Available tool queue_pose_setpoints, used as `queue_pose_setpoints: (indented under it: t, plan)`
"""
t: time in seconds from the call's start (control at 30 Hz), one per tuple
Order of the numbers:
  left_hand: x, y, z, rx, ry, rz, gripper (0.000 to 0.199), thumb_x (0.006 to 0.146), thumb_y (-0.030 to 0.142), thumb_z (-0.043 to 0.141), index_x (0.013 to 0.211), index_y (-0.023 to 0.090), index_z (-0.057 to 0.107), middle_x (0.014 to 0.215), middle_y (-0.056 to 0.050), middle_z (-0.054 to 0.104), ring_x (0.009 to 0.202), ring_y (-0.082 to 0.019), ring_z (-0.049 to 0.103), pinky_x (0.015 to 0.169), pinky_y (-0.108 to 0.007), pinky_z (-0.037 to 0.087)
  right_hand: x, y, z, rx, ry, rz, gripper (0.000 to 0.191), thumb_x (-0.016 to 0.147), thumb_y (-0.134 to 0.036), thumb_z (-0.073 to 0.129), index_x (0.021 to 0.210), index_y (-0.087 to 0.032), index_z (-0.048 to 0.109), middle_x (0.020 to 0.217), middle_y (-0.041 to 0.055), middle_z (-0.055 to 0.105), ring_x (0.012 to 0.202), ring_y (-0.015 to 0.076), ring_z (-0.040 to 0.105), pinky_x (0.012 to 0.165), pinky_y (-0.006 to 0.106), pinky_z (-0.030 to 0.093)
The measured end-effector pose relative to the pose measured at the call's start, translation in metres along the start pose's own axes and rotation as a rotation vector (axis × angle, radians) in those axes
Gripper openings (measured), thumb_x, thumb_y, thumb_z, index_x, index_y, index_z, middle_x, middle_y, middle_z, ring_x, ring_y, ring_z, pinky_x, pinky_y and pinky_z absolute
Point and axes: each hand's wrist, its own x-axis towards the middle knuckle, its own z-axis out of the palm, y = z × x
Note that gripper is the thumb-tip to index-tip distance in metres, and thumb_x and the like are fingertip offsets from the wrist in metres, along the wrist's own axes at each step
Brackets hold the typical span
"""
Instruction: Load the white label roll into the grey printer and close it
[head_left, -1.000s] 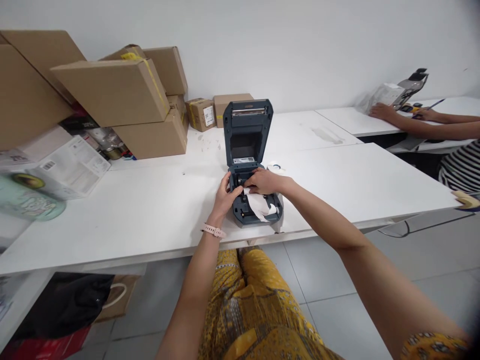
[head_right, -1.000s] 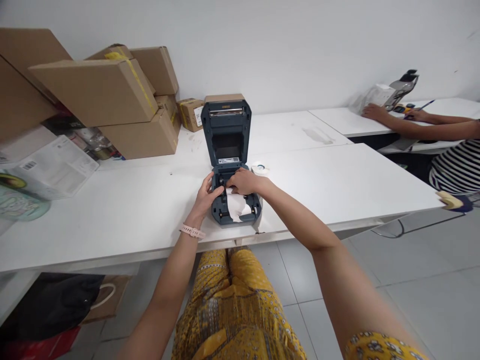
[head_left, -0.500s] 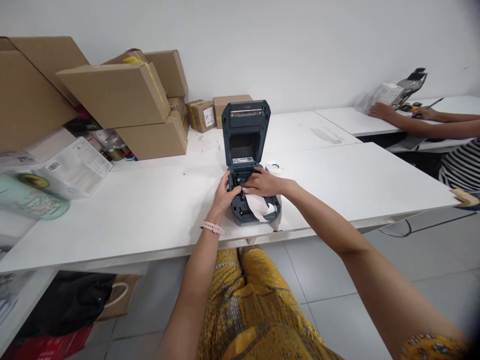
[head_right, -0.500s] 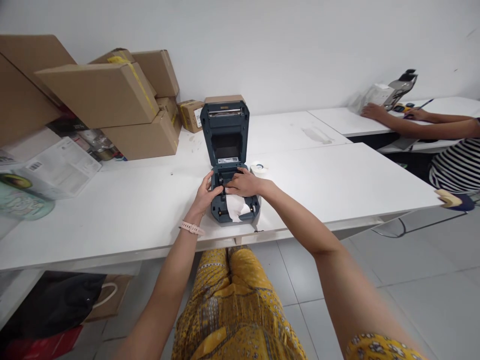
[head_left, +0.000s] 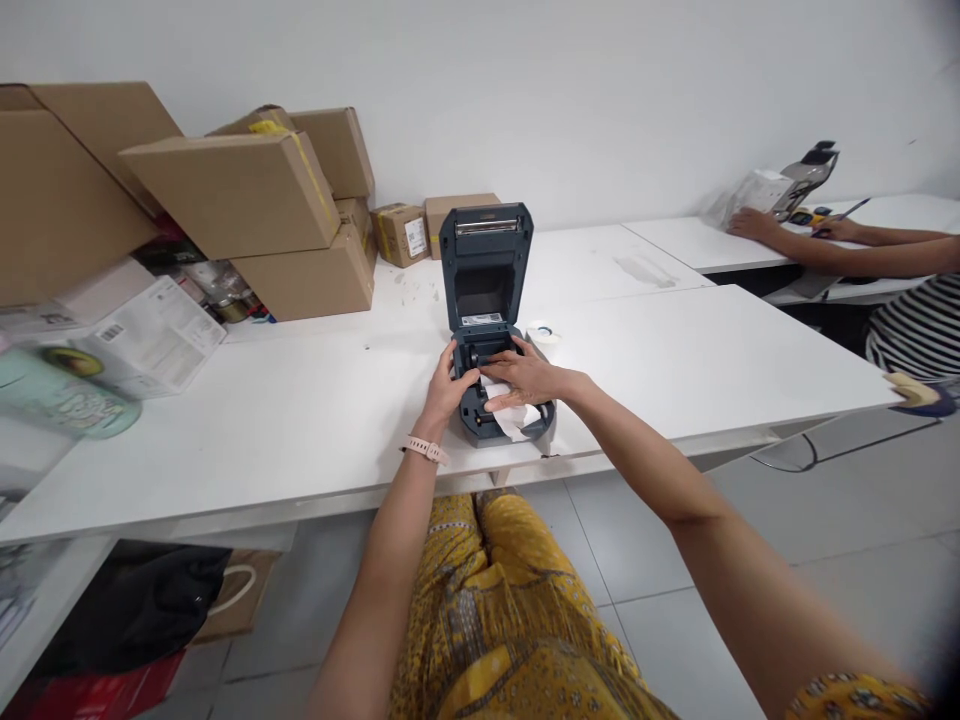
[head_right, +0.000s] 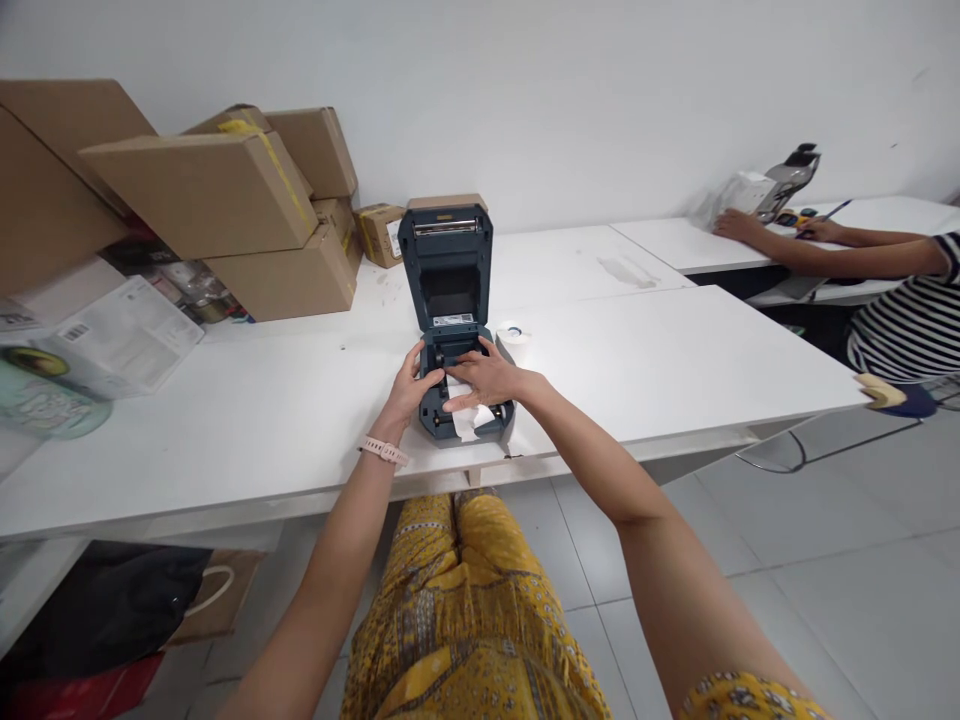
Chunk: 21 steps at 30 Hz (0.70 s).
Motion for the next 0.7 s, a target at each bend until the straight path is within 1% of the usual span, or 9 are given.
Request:
queue_pose_setpoints:
  t: [0.07, 0.2, 0.23, 0.3, 0.37, 0.47, 0.57, 0.63, 0.7]
  plan:
    - [-0.006, 0.004, 0.001, 0.135, 0.04, 0.03, 0.078, 0.087, 0.026, 0.072, 0.159, 0.025, 0.043, 0.159, -0.012, 0.055, 0.15, -0.032, 0.05, 0.125, -0.051, 0.041, 0.002, -0.003, 0.001, 0.01, -0.015, 0.017, 0.094, 0.089, -0.085, 0.051, 0.154, -0.018, 0.056, 0.15, 0.0235, 0.062, 0.152, 0.0403, 0.044, 0.128, 0.071, 0.008]
    - [-0.041, 0.019, 0.006, 0.5, 0.117, 0.24, 0.073, 0.09, 0.032, 0.069, 0.158, 0.024, 0.045, 0.173, -0.011, 0.035, 0.166, -0.035, 0.018, 0.134, -0.057, 0.02, 0.0, -0.009, -0.002, 0.042, -0.044, 0.045, 0.09, 0.09, -0.076, 0.061, 0.154, -0.013, 0.055, 0.158, 0.0262, 0.053, 0.156, 0.0422, 0.038, 0.129, 0.072, 0.006]
    - [-0.052, 0.022, 0.008, 0.57, 0.081, 0.311, 0.069, 0.092, 0.035, 0.067, 0.157, 0.023, 0.047, 0.175, -0.011, 0.033, 0.166, -0.035, 0.016, 0.134, -0.059, 0.017, -0.003, -0.011, -0.006, 0.056, -0.025, 0.048, 0.088, 0.09, -0.074, 0.064, 0.153, -0.013, 0.057, 0.158, 0.0256, 0.054, 0.156, 0.0428, 0.039, 0.129, 0.072, 0.007]
    - [-0.074, 0.026, 0.011, 0.645, -0.091, 0.412, 0.055, 0.101, 0.039, 0.056, 0.153, 0.025, 0.051, 0.168, -0.012, 0.046, 0.163, -0.033, 0.03, 0.134, -0.062, 0.013, -0.012, -0.013, -0.019, 0.126, 0.038, 0.04, 0.083, 0.087, -0.071, 0.068, 0.149, -0.016, 0.061, 0.153, 0.0226, 0.06, 0.15, 0.0423, 0.047, 0.129, 0.069, 0.016]
    - [-0.091, 0.028, 0.011, 0.653, -0.25, 0.471, 0.052, 0.105, 0.042, 0.048, 0.155, 0.027, 0.049, 0.157, -0.012, 0.059, 0.153, -0.03, 0.048, 0.134, -0.062, 0.008, -0.023, -0.013, -0.039, 0.281, 0.151, 0.039, 0.073, 0.087, -0.07, 0.069, 0.139, -0.019, 0.07, 0.141, 0.0177, 0.071, 0.136, 0.0379, 0.063, 0.124, 0.059, 0.035]
    - [-0.103, 0.026, 0.005, 0.697, -0.358, 0.534, 0.074, 0.094, 0.049, 0.07, 0.159, 0.029, 0.042, 0.159, -0.014, 0.056, 0.151, -0.032, 0.051, 0.135, -0.062, 0.004, -0.034, -0.007, -0.072, 0.508, 0.513, 0.117, 0.054, 0.092, -0.067, 0.065, 0.117, -0.021, 0.079, 0.119, 0.0106, 0.081, 0.114, 0.0291, 0.075, 0.107, 0.046, 0.055]
    - [-0.103, 0.024, 0.001, 0.801, -0.416, 0.575, 0.096, 0.082, 0.042, 0.085, 0.163, 0.03, 0.035, 0.164, -0.014, 0.051, 0.156, -0.035, 0.042, 0.134, -0.066, 0.003, -0.028, 0.008, -0.095, 0.479, 0.879, 0.174, 0.05, 0.096, -0.067, 0.061, 0.114, -0.024, 0.077, 0.118, 0.0081, 0.08, 0.112, 0.0263, 0.074, 0.105, 0.047, 0.056]
    - [-0.101, 0.023, 0.002, 0.858, -0.42, 0.607, 0.089, 0.085, 0.034, 0.082, 0.161, 0.031, 0.037, 0.162, -0.013, 0.053, 0.157, -0.034, 0.041, 0.134, -0.067, 0.004, -0.017, 0.019, -0.104, 0.383, 0.949, 0.161, 0.053, 0.096, -0.069, 0.059, 0.125, -0.027, 0.072, 0.131, 0.0093, 0.074, 0.12, 0.0279, 0.07, 0.106, 0.051, 0.055]
    - [-0.099, 0.021, 0.007, 0.891, -0.384, 0.643, 0.076, 0.089, 0.029, 0.077, 0.157, 0.029, 0.044, 0.158, -0.013, 0.058, 0.155, -0.033, 0.045, 0.134, -0.068, 0.006, -0.005, 0.024, -0.108, 0.27, 0.942, 0.14, 0.058, 0.096, -0.07, 0.058, 0.137, -0.03, 0.064, 0.149, 0.0108, 0.063, 0.136, 0.0319, 0.06, 0.112, 0.055, 0.051]
